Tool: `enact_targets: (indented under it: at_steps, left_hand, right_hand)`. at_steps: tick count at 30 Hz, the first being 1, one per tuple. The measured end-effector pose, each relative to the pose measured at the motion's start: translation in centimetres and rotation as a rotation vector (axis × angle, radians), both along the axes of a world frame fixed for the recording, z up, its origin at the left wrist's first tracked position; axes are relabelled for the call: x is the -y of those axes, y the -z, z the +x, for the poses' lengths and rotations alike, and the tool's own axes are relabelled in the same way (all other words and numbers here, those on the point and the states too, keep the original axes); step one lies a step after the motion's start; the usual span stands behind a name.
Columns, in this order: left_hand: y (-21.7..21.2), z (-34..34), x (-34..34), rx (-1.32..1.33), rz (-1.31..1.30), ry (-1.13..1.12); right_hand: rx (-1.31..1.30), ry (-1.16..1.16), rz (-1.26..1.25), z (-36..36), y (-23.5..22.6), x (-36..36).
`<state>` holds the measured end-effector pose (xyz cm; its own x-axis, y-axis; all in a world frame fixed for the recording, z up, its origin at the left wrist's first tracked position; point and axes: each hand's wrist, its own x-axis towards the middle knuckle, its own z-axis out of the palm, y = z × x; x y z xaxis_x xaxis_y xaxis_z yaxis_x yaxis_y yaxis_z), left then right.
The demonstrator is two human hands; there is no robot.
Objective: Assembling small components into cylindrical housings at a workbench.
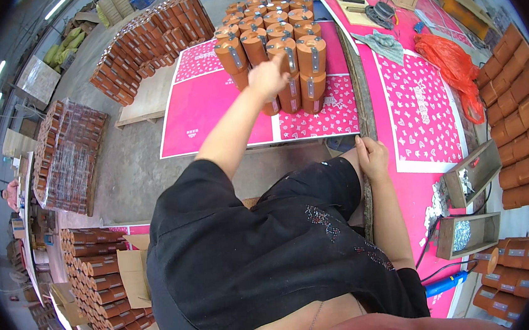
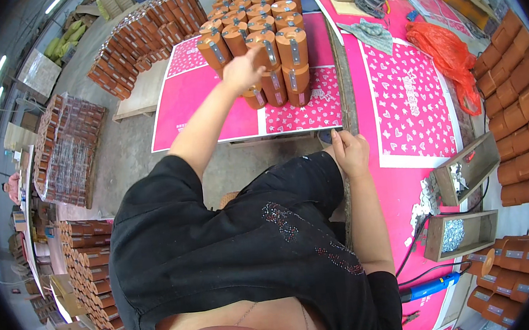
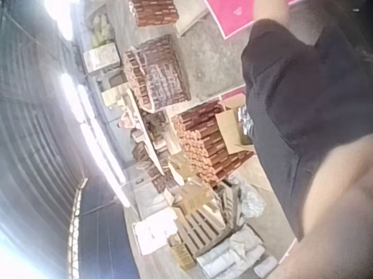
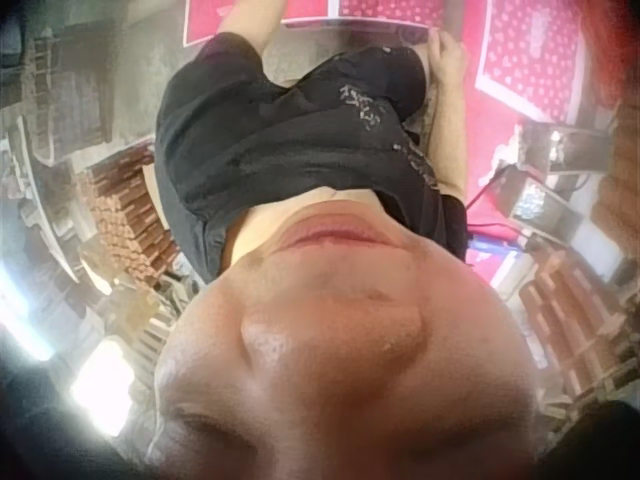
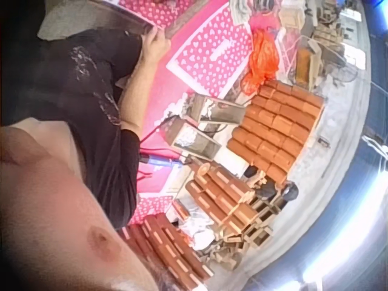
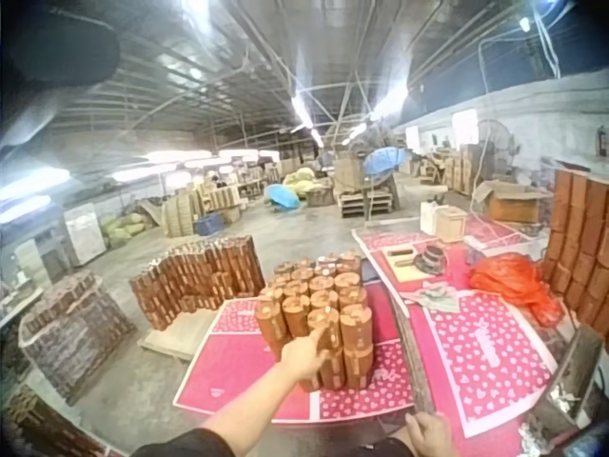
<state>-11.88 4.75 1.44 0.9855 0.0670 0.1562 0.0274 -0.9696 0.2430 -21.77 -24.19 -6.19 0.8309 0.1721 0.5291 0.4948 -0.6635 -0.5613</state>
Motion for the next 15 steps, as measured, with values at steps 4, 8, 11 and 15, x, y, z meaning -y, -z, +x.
enact_targets:
  at_steps: [4, 8, 11, 15]
  left_hand:
    - [3.2, -6.6, 4.5, 0.173, -0.396, 0.298]
    - [7.6, -13.5, 9.8, -0.284, -0.219, 0.727]
    - [10.4, -16.5, 12.4, -0.565, -0.084, 0.623]
    - [10.2, -15.4, 13.1, -0.729, -0.01, 0.601]
  right_hand:
    - [-0.021, -0.028, 0.024, 0.3, 1.0, 0.0]
    - [-0.123, -0.121, -0.126, -0.7, -0.6, 0.3]
    - [0.023, -0.141, -0.534, -1.6, -0.7, -0.4]
    - [0.072, -0.223, -0.632, -2.5, -0.2, -2.2]
